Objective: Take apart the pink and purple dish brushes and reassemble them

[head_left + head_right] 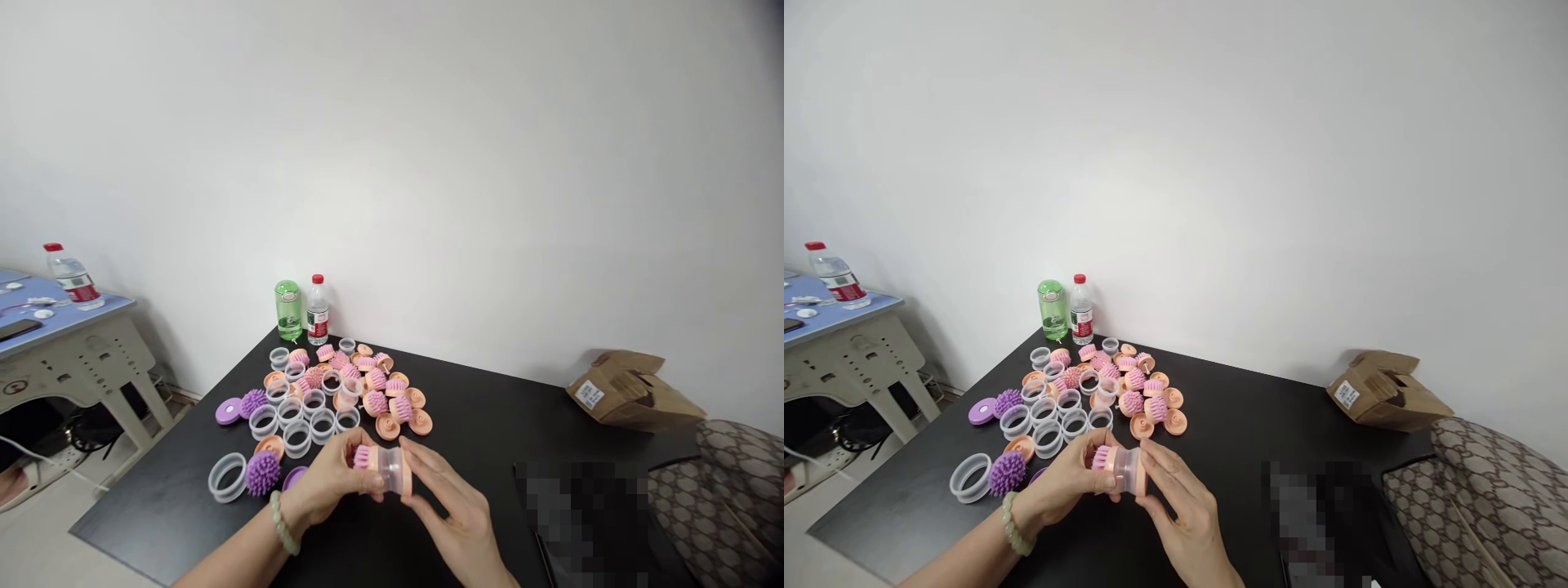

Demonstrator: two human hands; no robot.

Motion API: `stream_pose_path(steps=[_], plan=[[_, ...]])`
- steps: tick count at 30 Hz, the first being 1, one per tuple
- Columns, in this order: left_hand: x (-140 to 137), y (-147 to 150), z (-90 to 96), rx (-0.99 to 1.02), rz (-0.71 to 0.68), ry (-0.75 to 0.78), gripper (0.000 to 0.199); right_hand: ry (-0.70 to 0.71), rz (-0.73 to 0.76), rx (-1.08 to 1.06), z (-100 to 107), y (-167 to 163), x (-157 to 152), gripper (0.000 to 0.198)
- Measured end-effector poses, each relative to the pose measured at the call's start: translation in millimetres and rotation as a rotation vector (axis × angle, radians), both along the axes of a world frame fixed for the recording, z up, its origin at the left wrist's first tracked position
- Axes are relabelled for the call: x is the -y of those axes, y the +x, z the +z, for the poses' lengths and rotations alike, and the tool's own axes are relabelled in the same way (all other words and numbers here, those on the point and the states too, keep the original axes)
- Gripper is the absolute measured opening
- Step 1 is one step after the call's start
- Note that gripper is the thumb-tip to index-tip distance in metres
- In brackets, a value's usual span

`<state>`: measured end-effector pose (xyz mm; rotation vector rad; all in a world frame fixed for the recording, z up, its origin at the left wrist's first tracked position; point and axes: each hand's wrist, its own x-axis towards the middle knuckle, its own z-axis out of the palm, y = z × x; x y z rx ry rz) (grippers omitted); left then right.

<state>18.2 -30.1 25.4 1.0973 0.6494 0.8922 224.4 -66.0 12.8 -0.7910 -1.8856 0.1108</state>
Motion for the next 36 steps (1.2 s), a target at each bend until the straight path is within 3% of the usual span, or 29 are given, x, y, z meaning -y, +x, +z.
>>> stream_pose_path(steps=[9, 14, 18, 22, 28, 33, 36], plan=[[1, 5, 0.8, 0.029, -0.047, -0.081, 0.051, 0.012, 0.085, 0.075, 8, 4, 1, 0.044], [2, 4, 1.4, 0.042, -0.044, -0.099, 0.052, 0.027, 0.008, 0.092, 3, 3, 1, 0.042], [4, 3, 5.3, 0.009, 0.005, 0.043, 0.052, -0.05, -0.08, 0.003, -2, 0, 4, 0.039], [4, 2, 3.0, -0.031, 0.021, 0.147, 0.058, -0.257, -0.087, -0.101, -2, -4, 4, 0.029], [1, 3, -6.1, -0.106, 0.041, 0.288, 0.06, -0.536, -0.045, -0.194, -1, -8, 0, 0.029], [3, 5, -7.9, -0.302, 0.084, 0.594, 0.047, -0.626, -0.093, -0.216, -6, -8, -3, 0.038], [4, 5, -7.8, -0.313, 0.111, 0.708, 0.037, -0.7, 0.018, -0.303, -8, -8, -4, 0.043]])
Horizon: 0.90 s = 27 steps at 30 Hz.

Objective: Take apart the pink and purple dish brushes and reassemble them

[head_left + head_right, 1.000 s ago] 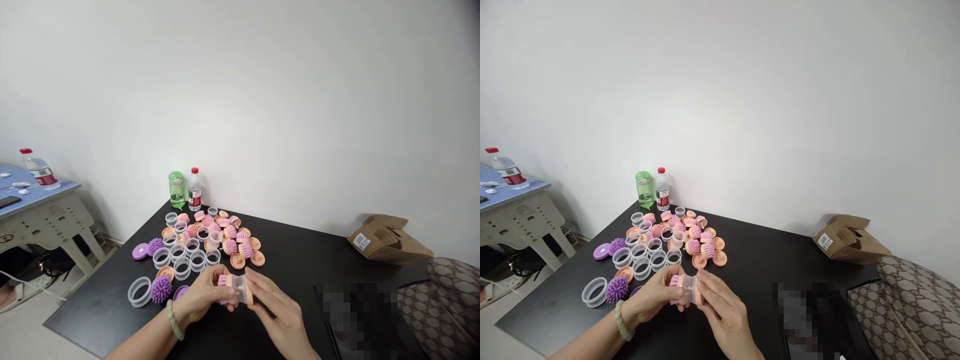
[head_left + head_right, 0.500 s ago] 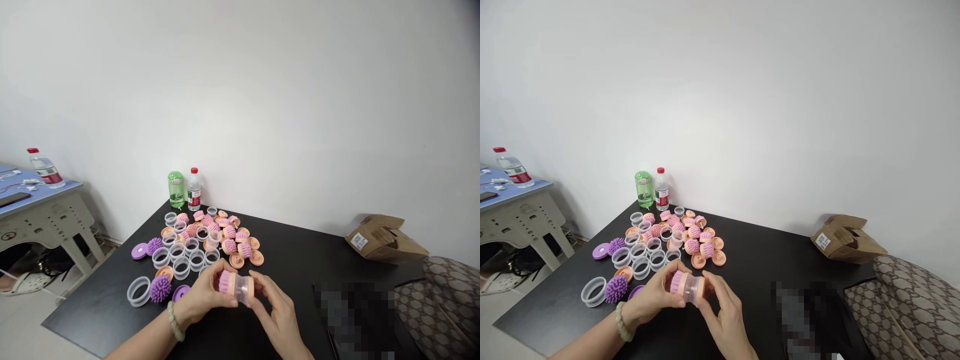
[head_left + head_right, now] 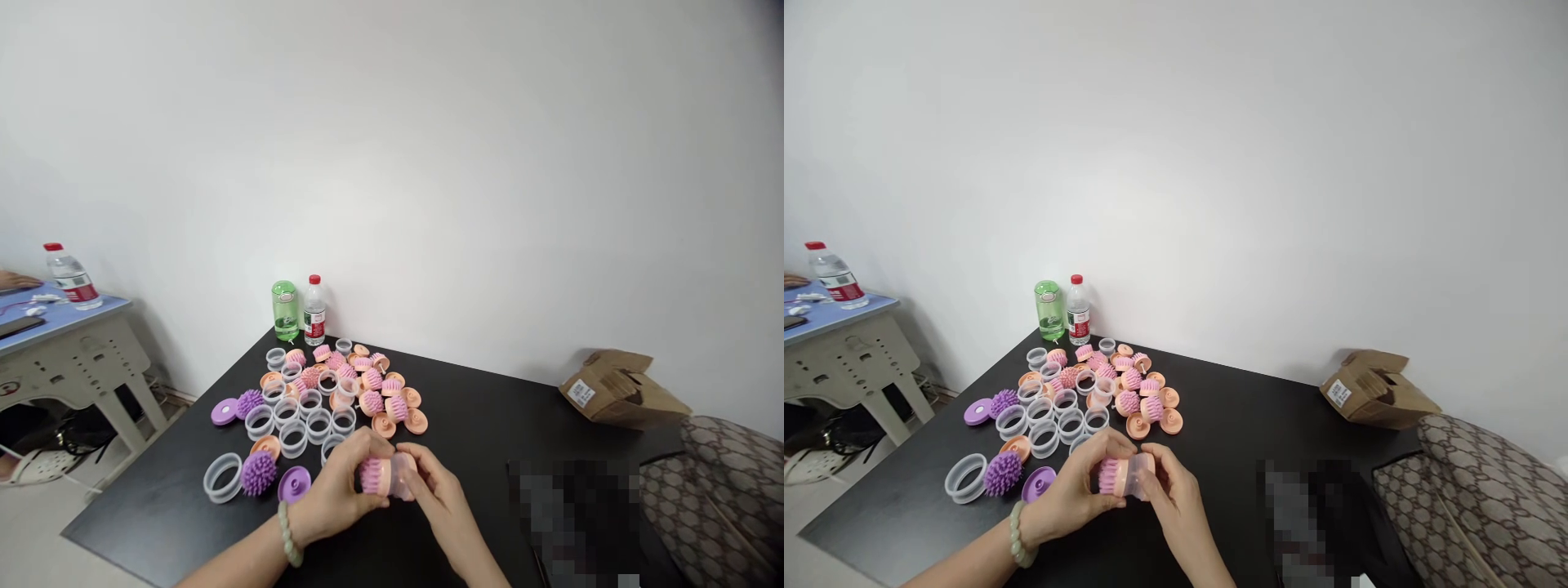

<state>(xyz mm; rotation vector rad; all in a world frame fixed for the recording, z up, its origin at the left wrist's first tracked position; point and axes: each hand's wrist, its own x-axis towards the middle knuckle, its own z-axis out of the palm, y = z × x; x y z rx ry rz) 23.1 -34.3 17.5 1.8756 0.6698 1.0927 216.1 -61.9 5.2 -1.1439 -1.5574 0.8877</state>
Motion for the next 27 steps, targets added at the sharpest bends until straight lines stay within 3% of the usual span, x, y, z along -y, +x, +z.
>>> stream_pose_path(steps=[4, 9, 18, 22, 27], plan=[[-3, -1, -1.0, 0.106, 0.001, -0.104, 0.046, 0.012, 0.147, -0.157, 0, 0, 1, 0.057], [-5, -3, -1.9, 0.17, -0.03, -0.277, 0.059, 0.072, 0.056, -0.057, 4, 1, 3, 0.04], [-4, -5, -1.8, -0.033, 0.104, -0.068, 0.055, 0.069, 0.047, -0.009, 0, -2, 3, 0.039], [-4, -3, -2.0, -0.13, 0.175, -0.064, 0.048, 0.025, 0.035, 0.026, -4, 1, -1, 0.036], [-5, -2, 0.1, -0.159, 0.204, -0.015, 0.047, 0.372, -0.023, 0.343, -4, 4, -2, 0.053]])
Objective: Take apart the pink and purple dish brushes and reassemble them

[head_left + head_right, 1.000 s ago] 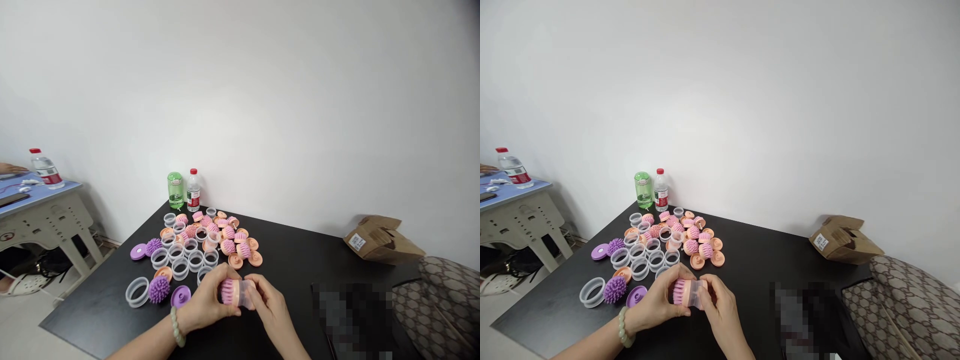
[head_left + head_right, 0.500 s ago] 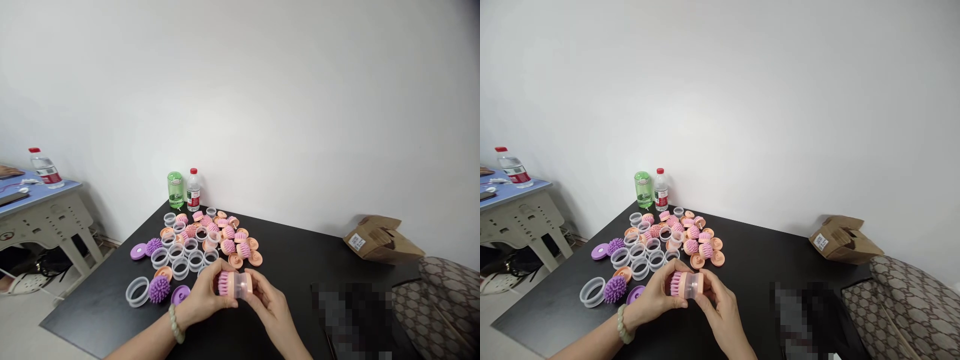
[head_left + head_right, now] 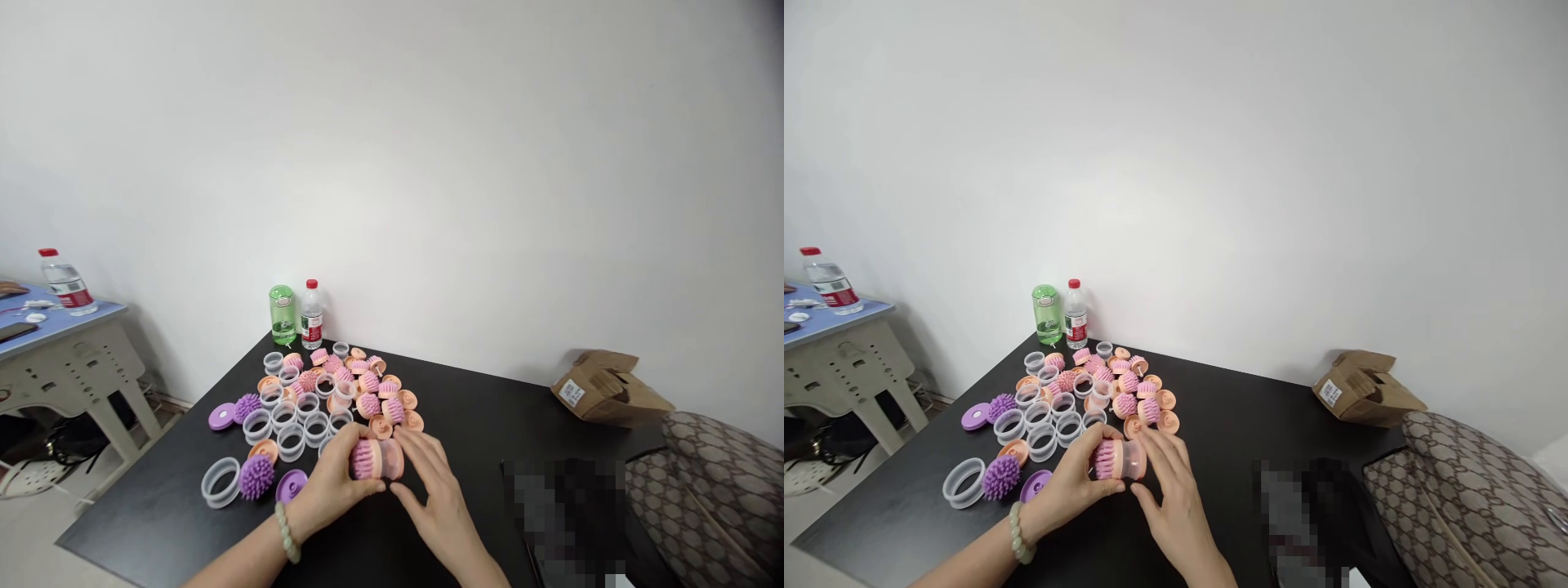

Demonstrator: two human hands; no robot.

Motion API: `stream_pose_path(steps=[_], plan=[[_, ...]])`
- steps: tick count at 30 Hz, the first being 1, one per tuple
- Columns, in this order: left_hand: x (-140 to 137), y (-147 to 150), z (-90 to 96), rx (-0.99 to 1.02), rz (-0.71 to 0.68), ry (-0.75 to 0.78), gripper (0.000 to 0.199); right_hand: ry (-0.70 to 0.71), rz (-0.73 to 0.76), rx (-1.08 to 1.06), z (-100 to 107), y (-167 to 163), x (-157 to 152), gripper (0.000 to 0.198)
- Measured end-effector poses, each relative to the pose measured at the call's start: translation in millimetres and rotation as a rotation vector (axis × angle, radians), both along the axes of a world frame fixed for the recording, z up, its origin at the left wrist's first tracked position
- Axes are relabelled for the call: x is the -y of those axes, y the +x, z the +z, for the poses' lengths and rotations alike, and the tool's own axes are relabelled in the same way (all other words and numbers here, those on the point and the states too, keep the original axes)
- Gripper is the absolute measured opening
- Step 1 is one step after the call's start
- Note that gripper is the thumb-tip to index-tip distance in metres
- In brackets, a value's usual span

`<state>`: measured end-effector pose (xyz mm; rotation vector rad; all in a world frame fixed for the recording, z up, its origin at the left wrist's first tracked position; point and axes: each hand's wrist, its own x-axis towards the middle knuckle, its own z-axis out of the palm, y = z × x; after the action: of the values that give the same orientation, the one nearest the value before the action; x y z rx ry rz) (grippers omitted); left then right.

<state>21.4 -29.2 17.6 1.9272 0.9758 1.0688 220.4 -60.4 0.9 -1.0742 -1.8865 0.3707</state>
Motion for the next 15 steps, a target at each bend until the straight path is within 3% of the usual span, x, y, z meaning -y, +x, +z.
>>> stream_pose_path(steps=[3, 7, 9, 12, 15], plan=[[1, 1, -2.1, 0.007, -0.059, 0.078, 0.047, 0.115, 0.03, 0.142, 3, -5, 4, 0.058], [3, 2, -10.0, 0.055, -0.121, 0.086, 0.064, 0.129, -0.058, 0.148, 2, -5, 1, 0.056], [4, 1, -12.2, 0.071, -0.124, 0.088, 0.069, 0.057, -0.239, 0.129, -2, 6, -9, 0.046], [6, -1, -10.5, 0.029, -0.089, 0.12, 0.057, -0.126, -0.566, 0.139, -10, 32, -31, 0.028], [11, -2, -6.0, -0.004, -0.073, 0.158, 0.053, -0.263, -0.695, 0.199, -14, 56, -55, 0.014]])
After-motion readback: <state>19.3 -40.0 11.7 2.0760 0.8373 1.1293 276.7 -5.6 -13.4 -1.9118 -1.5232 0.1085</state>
